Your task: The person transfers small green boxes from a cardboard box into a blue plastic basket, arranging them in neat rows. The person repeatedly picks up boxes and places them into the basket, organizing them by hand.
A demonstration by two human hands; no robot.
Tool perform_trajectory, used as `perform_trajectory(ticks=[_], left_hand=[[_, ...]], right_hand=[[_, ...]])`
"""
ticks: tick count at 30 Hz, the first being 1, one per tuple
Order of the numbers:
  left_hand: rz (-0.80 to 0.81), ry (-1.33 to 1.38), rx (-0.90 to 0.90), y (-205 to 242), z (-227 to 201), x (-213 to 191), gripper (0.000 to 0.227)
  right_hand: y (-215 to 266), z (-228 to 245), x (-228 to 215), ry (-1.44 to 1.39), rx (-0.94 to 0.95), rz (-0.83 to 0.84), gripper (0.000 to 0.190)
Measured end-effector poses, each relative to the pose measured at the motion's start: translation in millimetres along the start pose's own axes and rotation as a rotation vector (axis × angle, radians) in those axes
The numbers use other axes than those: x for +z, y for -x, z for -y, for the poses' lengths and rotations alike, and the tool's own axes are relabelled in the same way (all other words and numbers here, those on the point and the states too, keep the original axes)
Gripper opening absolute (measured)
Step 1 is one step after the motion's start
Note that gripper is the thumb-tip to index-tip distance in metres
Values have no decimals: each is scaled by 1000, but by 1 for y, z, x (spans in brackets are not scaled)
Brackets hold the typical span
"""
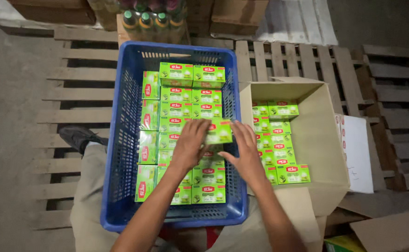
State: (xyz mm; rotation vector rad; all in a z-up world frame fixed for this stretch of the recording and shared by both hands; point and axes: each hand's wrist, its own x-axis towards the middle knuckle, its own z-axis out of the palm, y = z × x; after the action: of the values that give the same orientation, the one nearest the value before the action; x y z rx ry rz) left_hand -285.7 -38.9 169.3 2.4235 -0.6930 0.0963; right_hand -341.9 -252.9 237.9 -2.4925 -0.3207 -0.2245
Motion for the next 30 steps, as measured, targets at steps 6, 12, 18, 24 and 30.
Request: perform_trajectory(ticks=[6, 12, 18, 24, 30], left_hand=[[-46, -94, -136, -25, 50, 24, 92], [-54, -32, -64, -83, 85, 54, 83], [-55, -178, -14, -136, 134, 115, 108], [-74, -166, 66, -159, 156, 143, 100], [-80, -385, 61, -161, 148, 147, 86]], right_hand=[[12, 16, 28, 62, 196, 3, 65], [22, -21, 59, 174, 81, -58, 63], [28, -32, 77, 140, 128, -127, 68], [25, -30, 79, 190, 204, -57, 65], [29, -39, 85, 238, 208, -55, 65]])
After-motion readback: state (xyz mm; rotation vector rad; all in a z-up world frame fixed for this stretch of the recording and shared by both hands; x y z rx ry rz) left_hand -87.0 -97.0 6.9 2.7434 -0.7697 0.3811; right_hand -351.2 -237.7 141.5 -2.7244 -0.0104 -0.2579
